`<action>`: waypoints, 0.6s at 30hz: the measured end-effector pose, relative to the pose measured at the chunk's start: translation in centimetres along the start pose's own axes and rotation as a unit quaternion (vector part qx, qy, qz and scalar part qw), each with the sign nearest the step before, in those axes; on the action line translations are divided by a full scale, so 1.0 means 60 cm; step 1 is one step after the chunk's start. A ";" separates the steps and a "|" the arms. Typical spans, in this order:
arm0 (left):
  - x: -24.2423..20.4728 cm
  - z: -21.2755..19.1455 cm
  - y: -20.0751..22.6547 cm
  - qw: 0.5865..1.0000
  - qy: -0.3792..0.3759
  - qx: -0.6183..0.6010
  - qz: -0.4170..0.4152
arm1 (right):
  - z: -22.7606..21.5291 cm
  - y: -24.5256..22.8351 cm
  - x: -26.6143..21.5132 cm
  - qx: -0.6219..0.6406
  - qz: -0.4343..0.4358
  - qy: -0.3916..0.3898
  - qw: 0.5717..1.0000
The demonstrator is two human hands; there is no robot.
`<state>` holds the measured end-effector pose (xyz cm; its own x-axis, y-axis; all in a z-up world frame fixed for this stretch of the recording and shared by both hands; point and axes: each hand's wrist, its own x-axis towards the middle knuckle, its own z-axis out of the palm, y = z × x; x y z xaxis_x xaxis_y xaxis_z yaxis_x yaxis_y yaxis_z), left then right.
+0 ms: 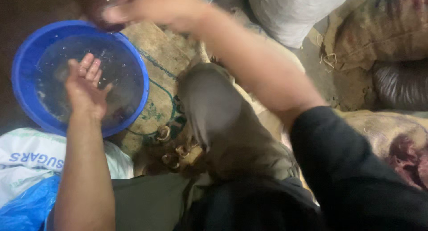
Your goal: The person washes round brown fruits in a blue basin of water, rubbing them by hand and placing them into a sack.
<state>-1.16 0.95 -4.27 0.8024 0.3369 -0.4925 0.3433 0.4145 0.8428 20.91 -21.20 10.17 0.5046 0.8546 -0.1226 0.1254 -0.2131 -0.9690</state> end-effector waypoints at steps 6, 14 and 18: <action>0.068 -0.055 -0.152 0.822 0.040 0.567 -0.004 | -0.165 0.053 -0.316 -0.315 0.150 0.055 0.935; 0.182 -0.162 -0.350 0.690 -0.054 0.704 -0.161 | -0.132 0.333 -0.414 -0.278 0.204 0.258 0.903; 0.133 -0.114 -0.310 0.702 -0.036 0.659 -0.266 | -0.145 0.231 -0.342 -0.382 0.010 0.322 0.866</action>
